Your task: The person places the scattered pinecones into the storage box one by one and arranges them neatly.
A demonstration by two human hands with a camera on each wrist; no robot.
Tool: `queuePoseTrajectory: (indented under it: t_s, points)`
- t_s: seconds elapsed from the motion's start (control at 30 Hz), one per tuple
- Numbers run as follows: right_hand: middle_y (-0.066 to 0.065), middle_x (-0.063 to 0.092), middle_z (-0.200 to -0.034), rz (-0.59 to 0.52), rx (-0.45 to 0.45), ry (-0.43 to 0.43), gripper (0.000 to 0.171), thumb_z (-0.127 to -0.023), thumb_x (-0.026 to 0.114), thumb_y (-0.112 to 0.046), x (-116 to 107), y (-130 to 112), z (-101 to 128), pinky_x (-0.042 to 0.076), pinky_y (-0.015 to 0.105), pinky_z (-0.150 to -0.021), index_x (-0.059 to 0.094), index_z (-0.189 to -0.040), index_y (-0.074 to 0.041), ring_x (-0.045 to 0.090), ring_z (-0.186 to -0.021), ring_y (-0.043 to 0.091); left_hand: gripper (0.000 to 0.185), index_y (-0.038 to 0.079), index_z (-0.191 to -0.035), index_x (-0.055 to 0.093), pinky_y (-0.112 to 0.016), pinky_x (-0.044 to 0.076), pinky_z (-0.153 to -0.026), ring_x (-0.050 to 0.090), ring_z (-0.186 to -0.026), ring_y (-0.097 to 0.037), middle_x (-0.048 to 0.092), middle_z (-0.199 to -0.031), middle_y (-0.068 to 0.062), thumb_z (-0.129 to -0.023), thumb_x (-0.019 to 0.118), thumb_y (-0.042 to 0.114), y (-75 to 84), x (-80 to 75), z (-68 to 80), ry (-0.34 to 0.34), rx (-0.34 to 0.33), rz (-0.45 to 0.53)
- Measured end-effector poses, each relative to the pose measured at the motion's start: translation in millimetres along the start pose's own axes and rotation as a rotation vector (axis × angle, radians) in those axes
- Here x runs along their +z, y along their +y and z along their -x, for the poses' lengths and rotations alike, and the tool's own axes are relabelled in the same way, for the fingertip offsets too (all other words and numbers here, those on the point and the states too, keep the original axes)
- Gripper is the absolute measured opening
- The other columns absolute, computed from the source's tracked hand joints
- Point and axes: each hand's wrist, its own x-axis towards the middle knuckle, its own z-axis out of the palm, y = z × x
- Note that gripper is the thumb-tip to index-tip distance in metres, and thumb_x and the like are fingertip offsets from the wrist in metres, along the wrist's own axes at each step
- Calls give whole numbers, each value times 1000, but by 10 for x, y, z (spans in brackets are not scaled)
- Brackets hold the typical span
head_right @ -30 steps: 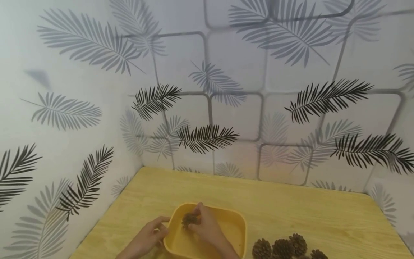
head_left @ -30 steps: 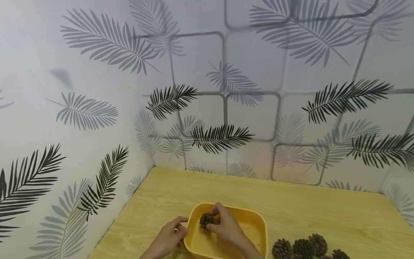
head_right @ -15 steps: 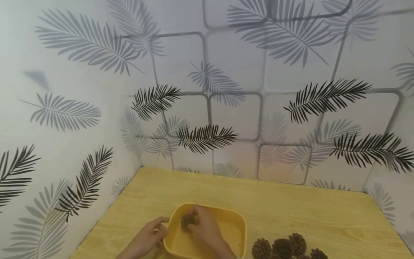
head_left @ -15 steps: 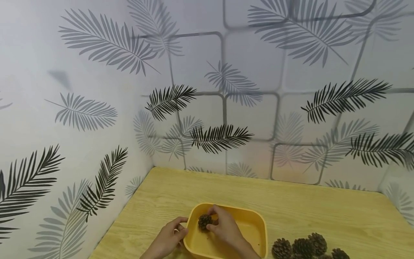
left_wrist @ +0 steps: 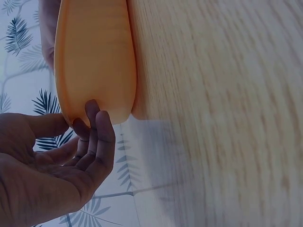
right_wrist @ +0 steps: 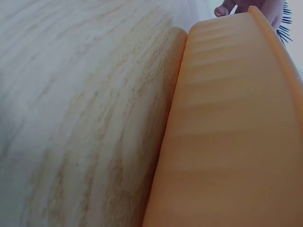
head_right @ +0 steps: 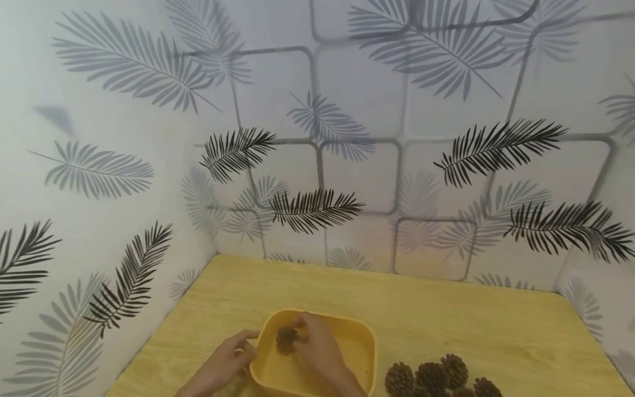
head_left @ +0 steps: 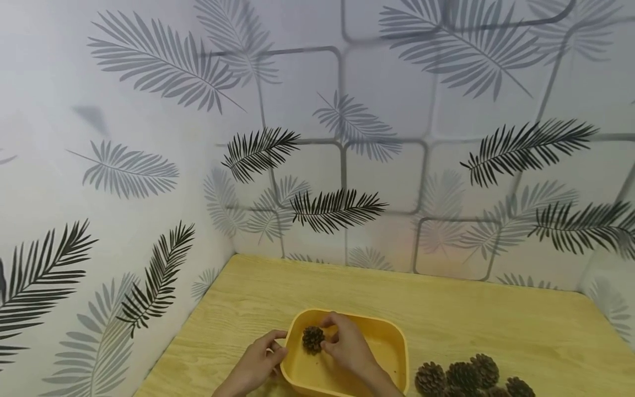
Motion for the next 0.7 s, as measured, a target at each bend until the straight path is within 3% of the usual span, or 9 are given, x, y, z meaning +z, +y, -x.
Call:
queuePoseTrajectory:
  t_s: [0.1, 0.17, 0.2, 0.23, 0.3, 0.4, 0.6, 0.7]
  points:
    - [23, 65, -121, -22, 2, -8, 30, -87, 78, 6, -5, -5, 15, 58, 29, -62, 66, -114, 1, 68, -81, 23, 51, 6, -146, 56, -40, 63, -65, 69, -75, -25, 63, -96, -12, -105, 65, 35, 3, -12, 6, -3, 10, 10]
    - [23, 65, -120, -21, -5, -7, 29, -88, 79, 4, -3, -12, 28, 58, 28, -62, 66, -114, 0, 68, -80, 23, 49, -5, -147, 51, -42, 63, -66, 68, -74, -24, 62, -95, -14, -108, 61, 23, 301, 54, 152, 13, -1, -36]
    - [22, 66, -119, -18, -11, -4, 29, -88, 79, 3, -2, -20, 38, 57, 28, -61, 66, -114, 0, 68, -79, 22, 50, -5, -147, 51, -40, 62, -65, 67, -74, -22, 62, -95, -13, -108, 61, 24, 318, 58, 167, 11, 8, -39]
    - [22, 66, -119, -14, -13, -1, 29, -88, 80, 2, -4, -31, 47, 57, 27, -61, 66, -113, 0, 67, -79, 22, 48, -9, -146, 48, -40, 62, -66, 66, -74, -20, 61, -95, -13, -109, 58, 19, 472, 91, 245, 13, 10, -59]
    - [21, 66, -118, -6, -17, 5, 29, -89, 81, -1, -9, -54, 66, 56, 27, -61, 65, -114, -1, 66, -79, 21, 50, -10, -146, 48, -38, 62, -65, 66, -74, -19, 61, -95, -13, -109, 58, 21, 466, 96, 244, 12, 15, -61]
    - [21, 66, -119, -14, -20, 1, 31, -90, 82, -4, -29, -88, 93, 57, 27, -62, 65, -115, -1, 66, -80, 22, 57, -7, -148, 47, -37, 63, -65, 68, -75, -21, 62, -97, -12, -108, 59, 31, 240, 48, 139, -7, 31, -68]
    - [22, 64, -123, -47, 5, -34, 32, -91, 81, -6, -70, -127, 143, 57, 27, -62, 65, -119, -1, 67, -83, 23, 64, 10, -149, 53, -40, 63, -65, 72, -81, -28, 64, -102, -13, -100, 66, 49, -561, -112, -262, -26, 12, -1]
    - [22, 63, -125, -70, 11, -49, 34, -92, 80, -7, -85, -130, 163, 57, 28, -62, 64, -122, -2, 67, -85, 23, 63, 13, -148, 55, -39, 63, -64, 72, -80, -28, 65, -102, -12, -99, 68, 50, -622, -127, -301, -25, 5, 17]
